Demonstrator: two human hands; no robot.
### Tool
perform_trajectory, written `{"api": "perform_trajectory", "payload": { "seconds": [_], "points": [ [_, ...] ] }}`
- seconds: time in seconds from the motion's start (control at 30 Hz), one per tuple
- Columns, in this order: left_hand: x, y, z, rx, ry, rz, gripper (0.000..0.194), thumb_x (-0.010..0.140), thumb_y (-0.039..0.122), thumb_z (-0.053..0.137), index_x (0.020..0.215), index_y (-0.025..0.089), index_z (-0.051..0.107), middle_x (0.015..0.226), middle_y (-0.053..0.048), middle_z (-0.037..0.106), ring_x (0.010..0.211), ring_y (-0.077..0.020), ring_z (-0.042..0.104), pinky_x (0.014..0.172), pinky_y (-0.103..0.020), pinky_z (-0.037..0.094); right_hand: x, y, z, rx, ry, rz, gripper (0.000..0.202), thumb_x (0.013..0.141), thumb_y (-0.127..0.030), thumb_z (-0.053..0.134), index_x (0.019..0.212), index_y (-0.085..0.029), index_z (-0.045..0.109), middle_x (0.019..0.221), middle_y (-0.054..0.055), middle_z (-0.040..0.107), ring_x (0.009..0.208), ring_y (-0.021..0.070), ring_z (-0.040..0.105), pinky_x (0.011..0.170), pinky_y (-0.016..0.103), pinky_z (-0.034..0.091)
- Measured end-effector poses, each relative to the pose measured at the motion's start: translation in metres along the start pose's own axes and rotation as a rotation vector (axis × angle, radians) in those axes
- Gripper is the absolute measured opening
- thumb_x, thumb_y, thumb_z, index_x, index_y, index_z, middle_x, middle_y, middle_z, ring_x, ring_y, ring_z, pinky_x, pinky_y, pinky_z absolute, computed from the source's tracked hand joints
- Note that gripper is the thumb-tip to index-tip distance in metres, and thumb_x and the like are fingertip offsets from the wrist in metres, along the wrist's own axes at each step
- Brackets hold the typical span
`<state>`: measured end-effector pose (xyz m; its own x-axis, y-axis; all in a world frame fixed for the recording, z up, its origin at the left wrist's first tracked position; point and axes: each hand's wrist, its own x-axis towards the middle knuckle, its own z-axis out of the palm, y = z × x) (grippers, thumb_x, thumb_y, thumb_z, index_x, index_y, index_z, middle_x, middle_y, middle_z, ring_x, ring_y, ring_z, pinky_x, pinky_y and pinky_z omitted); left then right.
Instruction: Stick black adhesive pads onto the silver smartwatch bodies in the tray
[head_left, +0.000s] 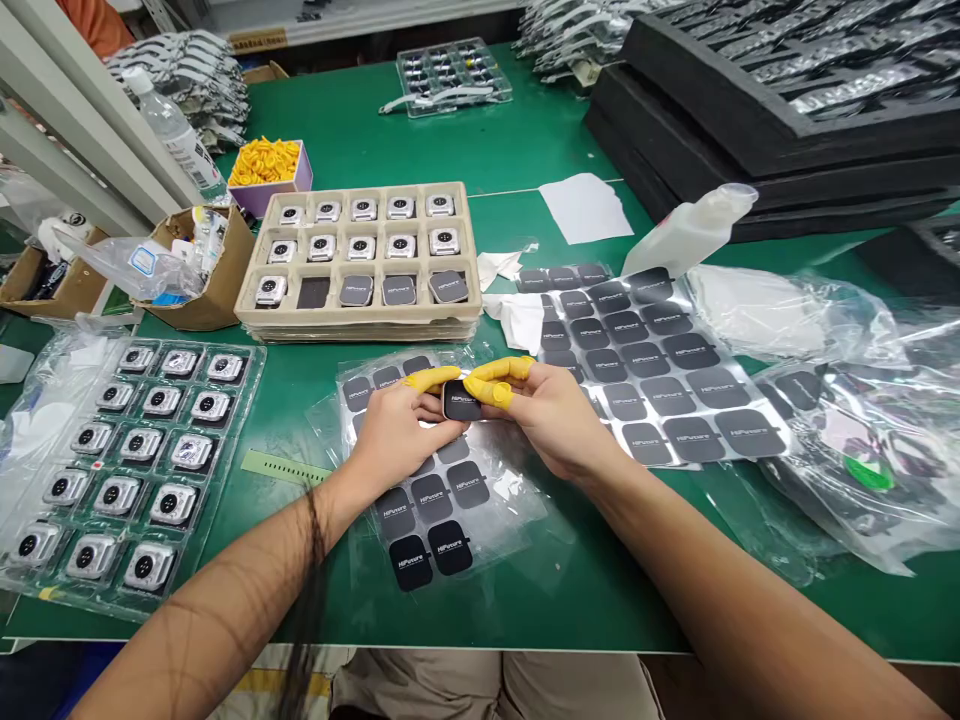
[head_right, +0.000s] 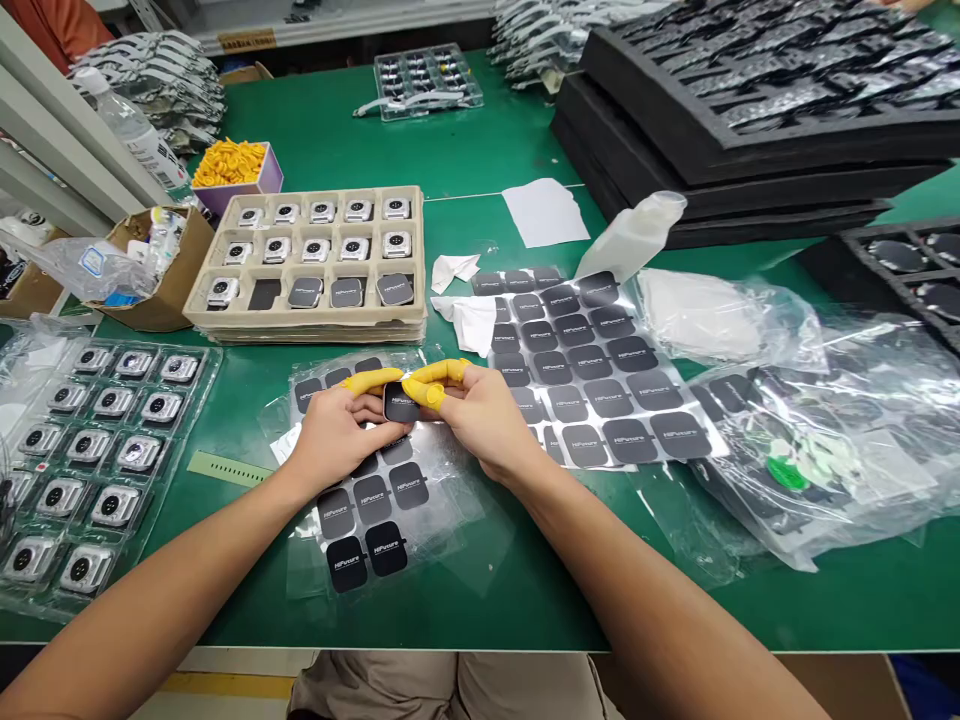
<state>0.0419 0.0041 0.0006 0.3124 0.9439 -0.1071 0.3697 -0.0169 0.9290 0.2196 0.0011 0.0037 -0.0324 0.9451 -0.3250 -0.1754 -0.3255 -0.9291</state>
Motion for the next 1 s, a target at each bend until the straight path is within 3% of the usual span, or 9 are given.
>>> {"api": "perform_trajectory", "payload": {
  "seconds": [1.0],
  "points": [
    [-0.0018, -0.0017, 0.0001, 0.011, 0.009, 0.038, 0.044, 0.073, 0.021, 0.077, 0.116, 0.021, 0.070, 0.080, -0.001, 0.077, 0.078, -0.0202, 0.075, 0.078, -0.032, 0.060, -0.0010, 0.0011, 0.0004, -0.018, -0.001, -0.041, 0.035, 0.059, -0.044, 0.090, 0.082, -0.021, 0.076, 0.087, 0.005, 0.075, 0.082, 0.0209, 0.069, 0.082, 0.041, 0.060]
  ]
}}
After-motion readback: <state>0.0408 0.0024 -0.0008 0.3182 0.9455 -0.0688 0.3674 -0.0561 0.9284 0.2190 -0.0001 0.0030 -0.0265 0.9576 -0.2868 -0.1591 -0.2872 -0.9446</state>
